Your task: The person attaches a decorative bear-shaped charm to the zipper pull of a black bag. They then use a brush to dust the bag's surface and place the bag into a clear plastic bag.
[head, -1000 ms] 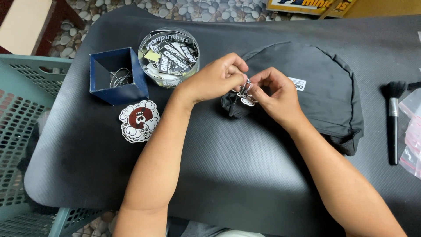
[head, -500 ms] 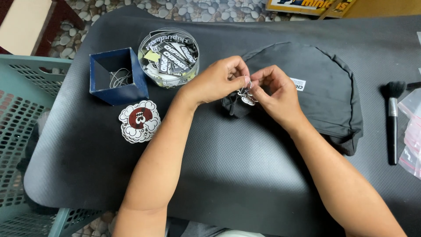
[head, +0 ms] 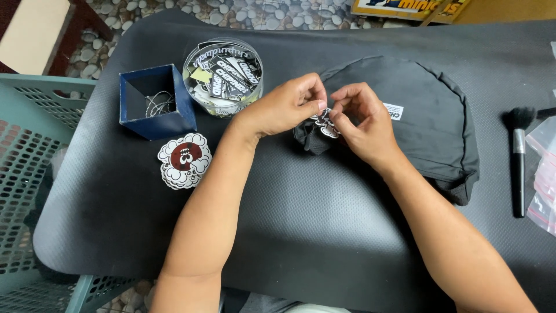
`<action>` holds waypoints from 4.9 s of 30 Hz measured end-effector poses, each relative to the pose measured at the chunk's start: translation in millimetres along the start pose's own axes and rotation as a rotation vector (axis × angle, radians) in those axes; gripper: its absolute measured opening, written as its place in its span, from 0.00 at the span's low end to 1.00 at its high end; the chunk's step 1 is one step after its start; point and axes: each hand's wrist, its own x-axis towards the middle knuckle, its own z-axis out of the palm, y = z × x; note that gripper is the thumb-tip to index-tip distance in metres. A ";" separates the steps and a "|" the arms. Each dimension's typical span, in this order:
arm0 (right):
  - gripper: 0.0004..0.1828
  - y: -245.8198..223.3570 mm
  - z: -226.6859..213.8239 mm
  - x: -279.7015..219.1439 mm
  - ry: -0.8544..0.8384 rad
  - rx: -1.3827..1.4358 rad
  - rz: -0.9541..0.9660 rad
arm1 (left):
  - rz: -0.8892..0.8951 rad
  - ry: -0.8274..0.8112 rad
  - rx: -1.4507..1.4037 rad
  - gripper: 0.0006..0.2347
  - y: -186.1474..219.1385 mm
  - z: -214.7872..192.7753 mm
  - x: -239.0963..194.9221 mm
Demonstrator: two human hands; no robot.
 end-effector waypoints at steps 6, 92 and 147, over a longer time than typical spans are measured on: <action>0.14 -15.4 -2.4 3.4 0.005 0.087 0.071 | 0.054 0.024 -0.029 0.04 6.8 -0.2 -0.2; 0.18 -12.2 -139.0 -95.9 0.125 -1.200 0.352 | -0.338 -0.020 0.633 0.22 -34.9 -3.4 -1.6; 0.12 -123.1 -88.7 -164.4 0.362 -0.921 -0.189 | 0.174 0.393 0.949 0.21 20.7 129.5 -145.5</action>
